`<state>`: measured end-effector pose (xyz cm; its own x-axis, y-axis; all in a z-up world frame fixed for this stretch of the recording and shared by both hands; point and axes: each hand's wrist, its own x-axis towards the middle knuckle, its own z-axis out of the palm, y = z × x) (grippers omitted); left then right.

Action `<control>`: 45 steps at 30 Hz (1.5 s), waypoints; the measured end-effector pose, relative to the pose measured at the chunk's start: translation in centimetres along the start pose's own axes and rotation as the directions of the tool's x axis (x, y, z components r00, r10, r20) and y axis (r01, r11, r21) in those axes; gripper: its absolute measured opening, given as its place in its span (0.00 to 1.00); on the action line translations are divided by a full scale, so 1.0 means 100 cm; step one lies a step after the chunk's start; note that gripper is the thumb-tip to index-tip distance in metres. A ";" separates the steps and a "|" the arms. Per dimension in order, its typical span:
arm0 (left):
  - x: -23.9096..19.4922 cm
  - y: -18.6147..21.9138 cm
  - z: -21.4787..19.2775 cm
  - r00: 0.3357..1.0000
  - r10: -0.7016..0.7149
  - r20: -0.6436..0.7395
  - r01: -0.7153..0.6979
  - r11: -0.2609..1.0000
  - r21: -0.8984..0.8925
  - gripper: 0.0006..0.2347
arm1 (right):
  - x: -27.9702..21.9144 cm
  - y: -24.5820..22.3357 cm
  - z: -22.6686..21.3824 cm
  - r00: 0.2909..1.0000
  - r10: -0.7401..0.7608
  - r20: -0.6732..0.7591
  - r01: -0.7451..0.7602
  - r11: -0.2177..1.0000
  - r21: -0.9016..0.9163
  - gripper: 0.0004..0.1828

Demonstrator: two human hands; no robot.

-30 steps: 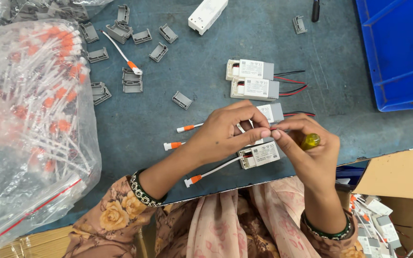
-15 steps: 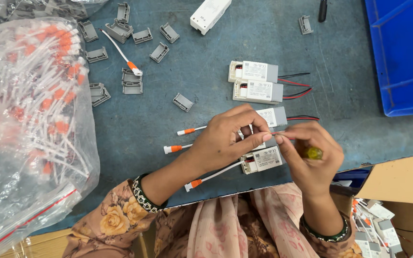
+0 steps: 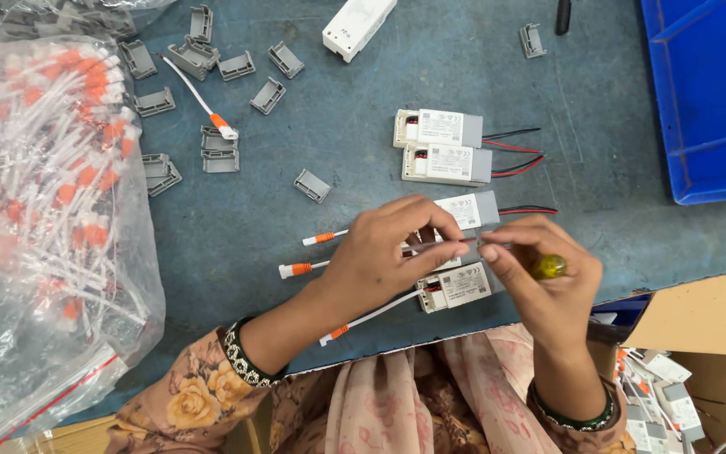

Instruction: The person connects wires to electronic driver modules and attaches grey plastic clips to the units by hand and using a screwdriver.

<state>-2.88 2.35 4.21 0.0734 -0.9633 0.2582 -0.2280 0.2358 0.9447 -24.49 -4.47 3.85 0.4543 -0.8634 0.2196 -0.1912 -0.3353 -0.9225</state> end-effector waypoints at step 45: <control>-0.005 -0.006 0.013 0.947 -0.308 0.088 0.318 0.873 -0.370 0.10 | 0.002 -0.003 0.015 0.943 -0.332 0.008 0.308 0.866 -0.394 0.10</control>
<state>-4.03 2.55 3.19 0.0541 -0.9965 -0.0643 0.1840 -0.0533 0.9815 -23.06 -3.96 3.69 0.4993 -0.7000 0.5106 -0.3683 -0.7049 -0.6062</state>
